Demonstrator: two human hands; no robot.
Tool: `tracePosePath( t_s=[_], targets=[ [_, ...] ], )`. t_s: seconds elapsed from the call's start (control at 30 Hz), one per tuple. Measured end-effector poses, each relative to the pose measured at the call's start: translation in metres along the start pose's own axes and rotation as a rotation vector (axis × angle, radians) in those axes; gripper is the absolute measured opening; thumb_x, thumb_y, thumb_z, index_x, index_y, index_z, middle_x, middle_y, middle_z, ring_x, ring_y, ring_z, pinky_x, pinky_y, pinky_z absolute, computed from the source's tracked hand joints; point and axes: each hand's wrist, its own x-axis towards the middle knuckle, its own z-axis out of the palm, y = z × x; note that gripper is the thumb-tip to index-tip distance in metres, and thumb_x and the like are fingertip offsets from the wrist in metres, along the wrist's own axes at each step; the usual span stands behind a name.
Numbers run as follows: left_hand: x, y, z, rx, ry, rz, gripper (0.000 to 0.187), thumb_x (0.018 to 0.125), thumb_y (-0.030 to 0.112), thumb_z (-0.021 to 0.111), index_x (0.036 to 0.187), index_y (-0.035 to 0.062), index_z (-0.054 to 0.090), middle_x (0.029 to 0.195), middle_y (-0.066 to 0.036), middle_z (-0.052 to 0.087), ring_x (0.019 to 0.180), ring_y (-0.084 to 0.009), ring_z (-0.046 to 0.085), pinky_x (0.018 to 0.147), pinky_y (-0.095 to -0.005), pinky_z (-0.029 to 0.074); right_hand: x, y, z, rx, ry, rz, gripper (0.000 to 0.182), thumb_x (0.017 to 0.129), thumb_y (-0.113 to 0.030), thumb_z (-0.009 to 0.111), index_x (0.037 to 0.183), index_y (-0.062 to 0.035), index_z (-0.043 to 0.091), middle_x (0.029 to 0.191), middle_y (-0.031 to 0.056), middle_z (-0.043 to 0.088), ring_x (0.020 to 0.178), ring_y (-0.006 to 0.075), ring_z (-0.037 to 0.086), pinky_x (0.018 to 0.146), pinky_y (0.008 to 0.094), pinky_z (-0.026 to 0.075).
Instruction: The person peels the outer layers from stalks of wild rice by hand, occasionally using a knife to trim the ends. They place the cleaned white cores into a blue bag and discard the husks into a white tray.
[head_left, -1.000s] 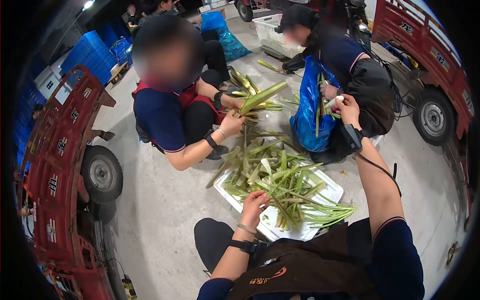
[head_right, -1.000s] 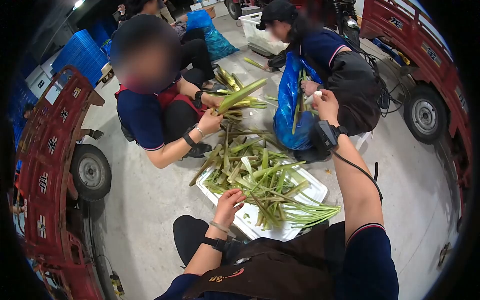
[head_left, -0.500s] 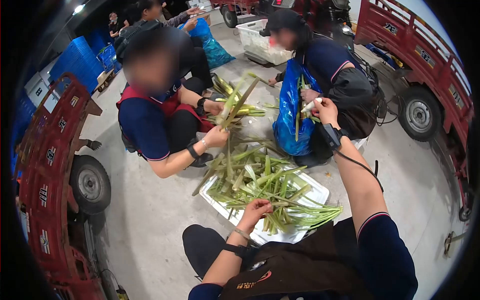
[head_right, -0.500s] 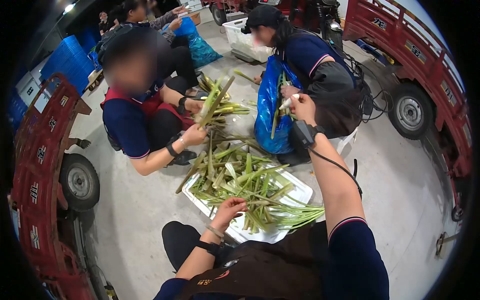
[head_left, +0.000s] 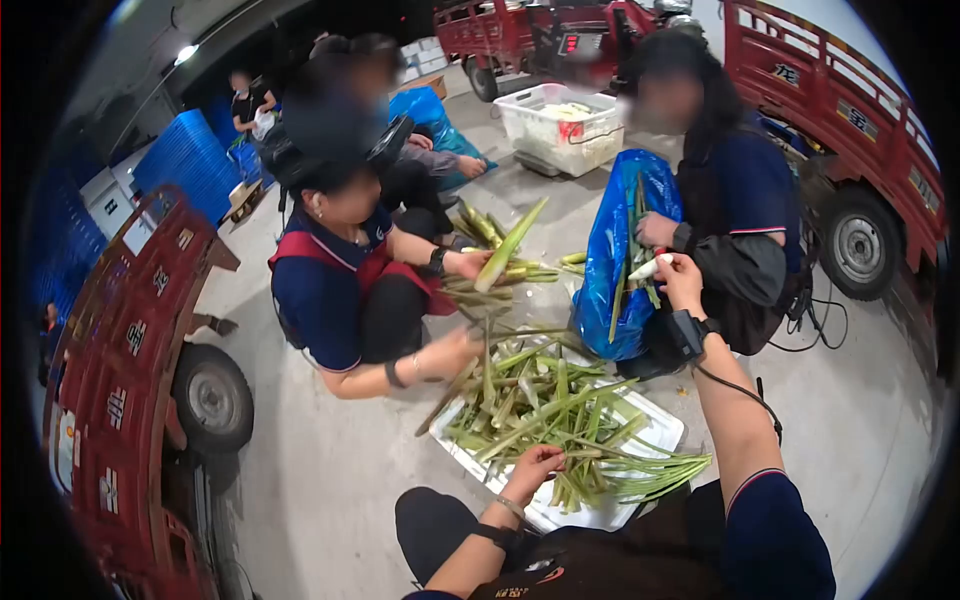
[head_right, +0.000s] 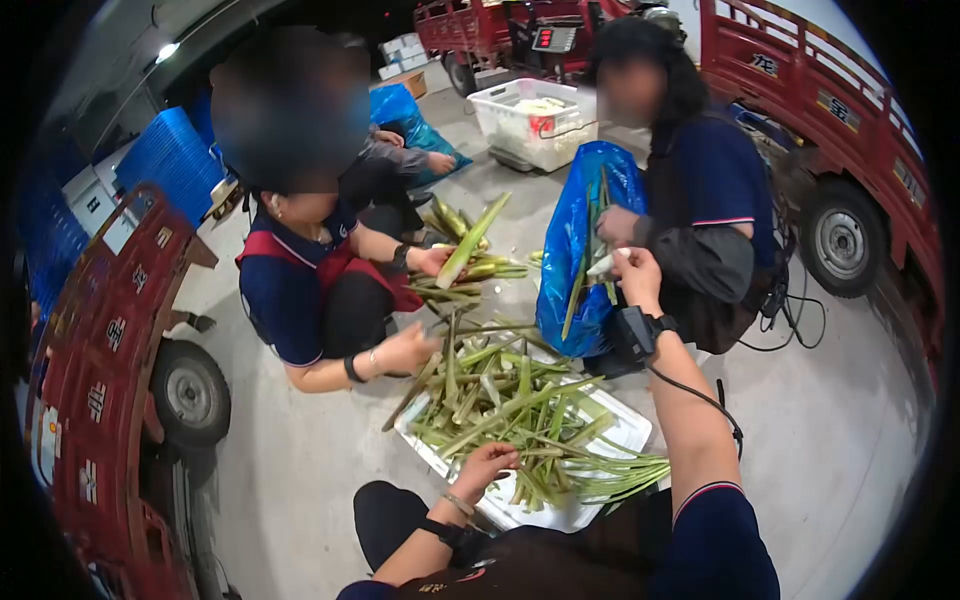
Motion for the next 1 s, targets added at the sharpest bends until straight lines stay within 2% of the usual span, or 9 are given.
tracePosePath(
  t_s=[0.17, 0.23, 0.37, 0.53, 0.6, 0.63, 0.7, 0.77, 1.0],
  targets=[
    [0.019, -0.006, 0.008, 0.055, -0.045, 0.047, 0.033, 0.086, 0.024, 0.067, 0.111, 0.005, 0.057, 0.098, -0.003, 0.064, 0.09, -0.013, 0.062, 0.076, -0.0269, 0.048, 0.008, 0.004, -0.007, -0.024, -0.024, 0.014, 0.024, 0.086, -0.018, 0.066, 0.102, -0.0016, 0.058, 0.083, 0.0041, 0.063, 0.07, 0.0112, 0.063, 0.052, 0.0238, 0.047],
    [0.038, -0.022, 0.02, 0.554, -0.099, 0.32, 0.047, 0.081, 0.028, 0.071, 0.116, 0.0021, 0.055, 0.101, -0.007, 0.065, 0.09, -0.0201, 0.063, 0.078, -0.0313, 0.05, 0.009, 0.003, -0.01, 0.033, -0.016, 0.009, 0.025, 0.086, -0.017, 0.066, 0.104, -0.0014, 0.059, 0.085, 0.0055, 0.064, 0.071, 0.013, 0.064, 0.052, 0.0241, 0.048],
    [0.04, -0.016, 0.074, 0.872, -0.282, 0.317, 0.058, 0.075, 0.033, 0.073, 0.121, 0.0024, 0.054, 0.111, -0.014, 0.062, 0.101, -0.0287, 0.06, 0.088, -0.0377, 0.048, 0.02, -0.002, -0.016, 0.062, -0.084, -0.002, 0.029, 0.086, -0.018, 0.066, 0.108, -0.0002, 0.058, 0.089, 0.006, 0.065, 0.073, 0.0138, 0.064, 0.058, 0.0238, 0.049],
    [0.064, -0.056, 0.124, 1.487, -0.559, 0.408, 0.084, 0.07, 0.043, 0.075, 0.137, 0.0101, 0.038, 0.141, -0.022, 0.036, 0.122, -0.0388, 0.046, 0.102, -0.046, 0.037, 0.018, 0.006, -0.016, 0.137, -0.068, -0.093, 0.026, 0.085, -0.021, 0.069, 0.101, -0.0021, 0.061, 0.084, 0.0057, 0.065, 0.07, 0.0113, 0.063, 0.057, 0.0227, 0.048],
    [0.069, -0.056, 0.142, 1.51, -0.692, 0.234, 0.087, 0.07, 0.036, 0.075, 0.139, 0.0054, 0.033, 0.144, -0.023, 0.03, 0.134, -0.0383, 0.029, 0.105, -0.0547, 0.031, 0.014, -0.008, -0.02, -0.144, -0.068, -0.059, 0.038, 0.082, -0.041, 0.069, 0.095, -0.0058, 0.065, 0.07, 0.0035, 0.064, 0.063, 0.0094, 0.06, 0.058, 0.0228, 0.048],
    [0.075, -0.07, 0.147, 1.509, -0.728, 0.266, 0.09, 0.068, 0.036, 0.077, 0.139, 0.0036, 0.032, 0.145, -0.022, 0.028, 0.135, -0.0385, 0.027, 0.105, -0.0572, 0.03, 0.012, -0.006, -0.021, -0.098, -0.068, -0.07, 0.033, 0.084, -0.022, 0.07, 0.107, 0.0001, 0.06, 0.082, 0.0067, 0.066, 0.067, 0.0116, 0.062, 0.056, 0.0229, 0.048],
    [0.075, -0.075, 0.159, 1.558, -0.718, 0.314, 0.098, 0.069, 0.04, 0.077, 0.143, 0.0012, 0.025, 0.149, -0.023, 0.021, 0.139, -0.0385, 0.019, 0.107, -0.0561, 0.026, 0.016, 0.012, -0.027, 0.157, -0.048, -0.092, 0.03, 0.083, -0.022, 0.071, 0.102, 0.0008, 0.063, 0.087, 0.008, 0.068, 0.08, 0.0132, 0.066, 0.063, 0.0233, 0.05],
    [0.09, -0.108, 0.16, 1.557, -0.727, 0.379, 0.1, 0.07, 0.04, 0.076, 0.145, 0.0042, 0.021, 0.151, -0.023, 0.013, 0.141, -0.037, 0.013, 0.112, -0.053, 0.014, 0.01, 0.004, -0.028, 0.132, -0.098, -0.006, 0.02, 0.087, -0.013, 0.065, 0.098, 0.0022, 0.059, 0.082, 0.012, 0.067, 0.07, 0.0165, 0.066, 0.058, 0.0249, 0.051],
    [0.112, -0.155, 0.186, 1.638, -0.621, 0.554, 0.099, 0.071, 0.037, 0.077, 0.145, 0.0034, 0.02, 0.151, -0.023, 0.01, 0.141, -0.041, 0.008, 0.112, -0.0548, 0.009, -0.013, -0.009, -0.032, 0.106, -0.102, -0.055, 0.019, 0.086, -0.011, 0.065, 0.095, 0.0038, 0.059, 0.081, 0.0107, 0.066, 0.069, 0.0147, 0.065, 0.058, 0.0232, 0.05]
  ],
)
